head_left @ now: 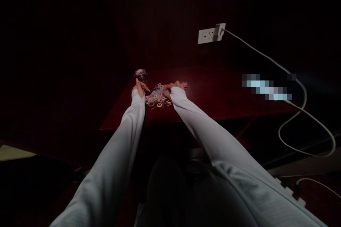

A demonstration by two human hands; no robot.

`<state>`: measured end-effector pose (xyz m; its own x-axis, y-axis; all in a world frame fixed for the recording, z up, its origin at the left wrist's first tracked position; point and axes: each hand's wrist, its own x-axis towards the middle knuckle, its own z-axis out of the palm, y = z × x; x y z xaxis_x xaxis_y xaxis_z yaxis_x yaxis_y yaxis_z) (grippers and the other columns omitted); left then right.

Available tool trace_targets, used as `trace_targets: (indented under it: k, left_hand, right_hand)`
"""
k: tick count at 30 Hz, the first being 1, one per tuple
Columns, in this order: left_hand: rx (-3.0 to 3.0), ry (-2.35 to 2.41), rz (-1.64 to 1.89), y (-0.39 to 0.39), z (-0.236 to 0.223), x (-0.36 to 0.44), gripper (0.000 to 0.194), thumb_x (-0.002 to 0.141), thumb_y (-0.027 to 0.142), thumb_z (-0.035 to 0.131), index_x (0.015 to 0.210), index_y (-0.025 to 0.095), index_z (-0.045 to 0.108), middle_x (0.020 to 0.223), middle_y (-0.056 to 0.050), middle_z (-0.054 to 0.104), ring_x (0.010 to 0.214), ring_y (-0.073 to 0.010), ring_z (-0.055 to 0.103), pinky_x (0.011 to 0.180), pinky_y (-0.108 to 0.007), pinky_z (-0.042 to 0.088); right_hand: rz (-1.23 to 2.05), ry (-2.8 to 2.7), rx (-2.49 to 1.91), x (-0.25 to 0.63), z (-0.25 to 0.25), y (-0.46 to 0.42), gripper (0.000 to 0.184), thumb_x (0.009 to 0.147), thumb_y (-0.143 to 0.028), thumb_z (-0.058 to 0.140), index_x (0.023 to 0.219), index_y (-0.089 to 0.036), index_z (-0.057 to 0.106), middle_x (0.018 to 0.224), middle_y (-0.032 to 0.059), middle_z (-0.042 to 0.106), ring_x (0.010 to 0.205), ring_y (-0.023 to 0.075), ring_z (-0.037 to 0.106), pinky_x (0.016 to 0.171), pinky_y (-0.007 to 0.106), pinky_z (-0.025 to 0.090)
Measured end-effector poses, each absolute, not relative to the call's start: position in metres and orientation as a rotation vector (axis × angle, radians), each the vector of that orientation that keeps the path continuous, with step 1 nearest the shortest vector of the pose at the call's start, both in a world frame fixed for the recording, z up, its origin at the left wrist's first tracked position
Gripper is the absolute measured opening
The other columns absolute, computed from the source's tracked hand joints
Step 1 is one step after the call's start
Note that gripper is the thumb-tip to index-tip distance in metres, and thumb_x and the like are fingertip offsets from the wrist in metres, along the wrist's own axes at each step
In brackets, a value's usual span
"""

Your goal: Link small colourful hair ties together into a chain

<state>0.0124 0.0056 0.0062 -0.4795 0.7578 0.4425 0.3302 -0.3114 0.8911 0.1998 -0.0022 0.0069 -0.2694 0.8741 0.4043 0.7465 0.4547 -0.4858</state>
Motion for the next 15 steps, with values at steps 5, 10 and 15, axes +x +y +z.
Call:
trace_targets:
  k: [5, 10, 15]
  left_hand:
    - [1.412, 1.598, 1.863, 0.0118, -0.0009, 0.0075, 0.074, 0.105, 0.073, 0.019, 0.057, 0.025, 0.048, 0.054, -0.005, 0.062, 0.049, -0.0174, 0.056, 0.052, -0.030, 0.043]
    - [1.389, 1.578, 1.860, 0.0144, -0.0008, 0.0071, 0.069, 0.107, 0.063, 0.024, 0.054, 0.025, 0.045, 0.051, -0.003, 0.059, 0.049, -0.0162, 0.059, 0.054, -0.028, 0.046]
    - [1.350, 1.606, 1.850, 0.0116, 0.0029, 0.0098, 0.069, 0.108, 0.062, 0.026, 0.054, 0.025, 0.046, 0.050, -0.003, 0.059, 0.049, -0.0161, 0.059, 0.053, -0.028, 0.047]
  right_hand:
    - [0.295, -1.971, -1.329, 0.1991, 0.0061, -0.0015, 0.024, 0.102, -0.038, 0.064, 0.111, -0.027, 0.084, 0.112, 0.0043, 0.080, 0.119, 0.0282, 0.058, 0.107, 0.042, 0.038]
    - [0.355, -1.901, -1.282, 0.1991, 0.0063, -0.0018, 0.023, 0.102, -0.033, 0.064, 0.113, -0.025, 0.083, 0.108, 0.0038, 0.080, 0.120, 0.0273, 0.059, 0.109, 0.042, 0.041]
    - [0.299, -1.920, -1.313, 0.1985, 0.0081, -0.0015, 0.021, 0.104, -0.035, 0.064, 0.106, -0.025, 0.082, 0.117, 0.0067, 0.079, 0.126, 0.0297, 0.056, 0.111, 0.045, 0.040]
